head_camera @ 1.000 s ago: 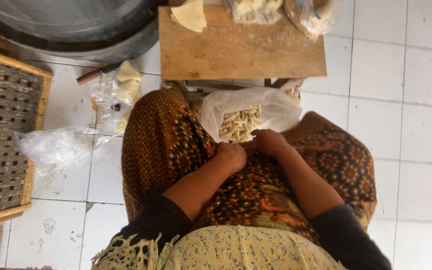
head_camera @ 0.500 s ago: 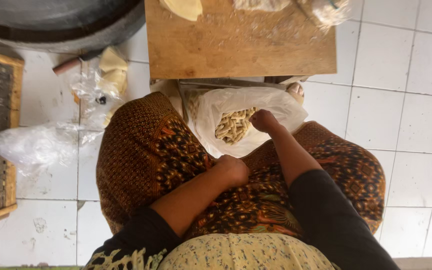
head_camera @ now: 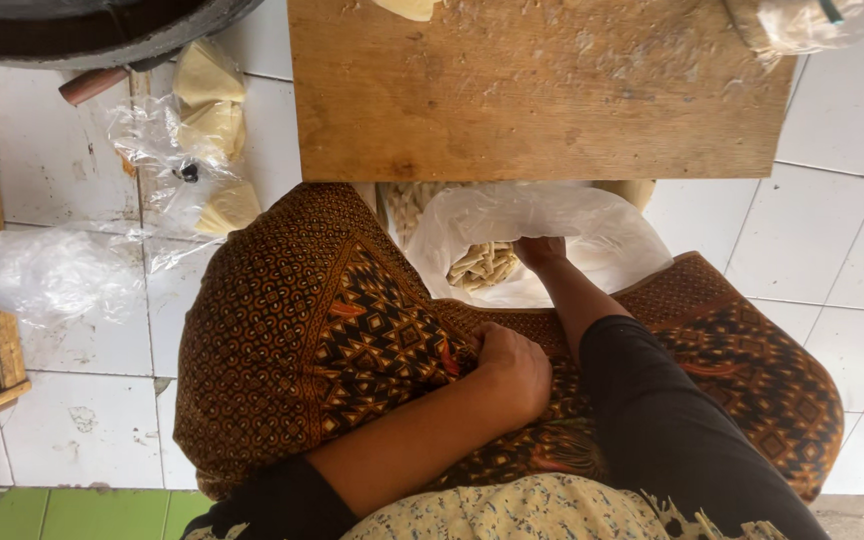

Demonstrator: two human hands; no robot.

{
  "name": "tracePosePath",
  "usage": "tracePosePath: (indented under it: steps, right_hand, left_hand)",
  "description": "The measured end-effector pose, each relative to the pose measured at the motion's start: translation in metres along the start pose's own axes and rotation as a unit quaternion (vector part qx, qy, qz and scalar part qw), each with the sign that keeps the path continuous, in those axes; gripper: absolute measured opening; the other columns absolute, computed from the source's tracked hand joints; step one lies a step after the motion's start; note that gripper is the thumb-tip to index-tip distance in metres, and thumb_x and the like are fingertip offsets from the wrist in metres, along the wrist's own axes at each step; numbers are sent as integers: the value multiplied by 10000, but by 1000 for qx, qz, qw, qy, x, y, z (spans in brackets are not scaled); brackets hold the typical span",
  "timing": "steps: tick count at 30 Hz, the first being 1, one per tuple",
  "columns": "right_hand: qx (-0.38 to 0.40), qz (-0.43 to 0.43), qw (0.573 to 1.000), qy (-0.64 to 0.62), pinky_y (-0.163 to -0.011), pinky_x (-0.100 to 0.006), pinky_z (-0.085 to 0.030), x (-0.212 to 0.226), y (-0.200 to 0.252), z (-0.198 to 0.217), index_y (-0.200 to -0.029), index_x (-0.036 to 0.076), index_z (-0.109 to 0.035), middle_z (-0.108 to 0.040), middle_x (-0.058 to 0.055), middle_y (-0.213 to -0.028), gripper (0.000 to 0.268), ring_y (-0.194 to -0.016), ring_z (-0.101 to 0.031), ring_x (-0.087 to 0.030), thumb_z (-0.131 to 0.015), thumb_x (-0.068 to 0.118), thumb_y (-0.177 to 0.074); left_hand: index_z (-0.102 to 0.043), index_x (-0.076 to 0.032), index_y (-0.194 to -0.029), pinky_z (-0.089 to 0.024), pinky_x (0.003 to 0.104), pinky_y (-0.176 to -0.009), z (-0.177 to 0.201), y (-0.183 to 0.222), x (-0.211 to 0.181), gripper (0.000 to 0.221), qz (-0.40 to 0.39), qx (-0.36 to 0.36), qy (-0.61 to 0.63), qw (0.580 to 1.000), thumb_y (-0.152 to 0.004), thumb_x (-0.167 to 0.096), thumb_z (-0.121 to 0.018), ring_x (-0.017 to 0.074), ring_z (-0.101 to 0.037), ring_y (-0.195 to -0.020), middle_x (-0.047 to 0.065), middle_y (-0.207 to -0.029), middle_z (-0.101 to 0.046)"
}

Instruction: The person takes thin triangular sheets of dough from a stack, folds them into small packets by hand, uses a spoon to add a filling mixture from a bag, and places the completed snacks into a larger plastic bag located in their lap.

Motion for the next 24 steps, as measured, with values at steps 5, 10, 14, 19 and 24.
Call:
tracePosePath:
  steps: [5, 10, 14, 19, 24]
  right_hand:
    - [-23, 1, 999, -40, -1071, -480, -397, -7, -10, -27, -1333, 101, -592, -594, -148, -1388, 463, -1291, -524, -357, -507, 394, -986]
    - [8, -45, 999, -24, -1093, -464, -421, -12, -8, -24, -1354, 121, -605, -609, -137, -1410, 461, -1321, -543, -336, -527, 413, -1005]
    - [88, -114, 989, -27, -1066, -455, -429, -2, -7, -11, -1366, 135, -577, -597, -122, -1393, 558, -1299, -543, -316, -616, 466, -919]
    - [86, -142, 984, -58, -1042, -472, -453, 3, -5, -5, -1375, 130, -580, -631, -129, -1353, 537, -1263, -579, -319, -594, 457, -949]
    - [73, -110, 989, -62, -1018, -474, -469, -5, -2, -7, -1372, 114, -579, -628, -144, -1352, 581, -1256, -579, -343, -638, 480, -924]
  left_hand:
    - [-665, -52, -1284, -473, 572, -700, 10, 13, 3, 367, -9, -10, -15, 1000, -984, -240, -569, 294, -660, -1042, 111, -1195, -693]
    - [-633, -23, -1322, -463, 552, -708, 10, 17, 3, 398, -19, 0, -22, 1000, -991, -235, -571, 294, -657, -1028, 135, -1196, -686]
    - [-604, 9, -1324, -454, 564, -705, 13, 20, 3, 428, -22, -16, -42, 999, -981, -246, -594, 297, -642, -986, 162, -1169, -659]
    - [-623, 27, -1296, -452, 533, -719, 19, 23, 4, 426, -30, 3, -57, 998, -972, -249, -621, 275, -648, -933, 160, -1106, -676]
    - [-641, 3, -1295, -457, 534, -719, 21, 22, 3, 404, -30, 9, -49, 998, -972, -239, -614, 284, -650, -975, 149, -1136, -681]
Point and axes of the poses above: each hand's wrist, its own y-axis away from the middle knuckle, its own z-axis out of the back of the hand, x = y × z, the point moved 1 cm from there along -y, towards the middle knuckle
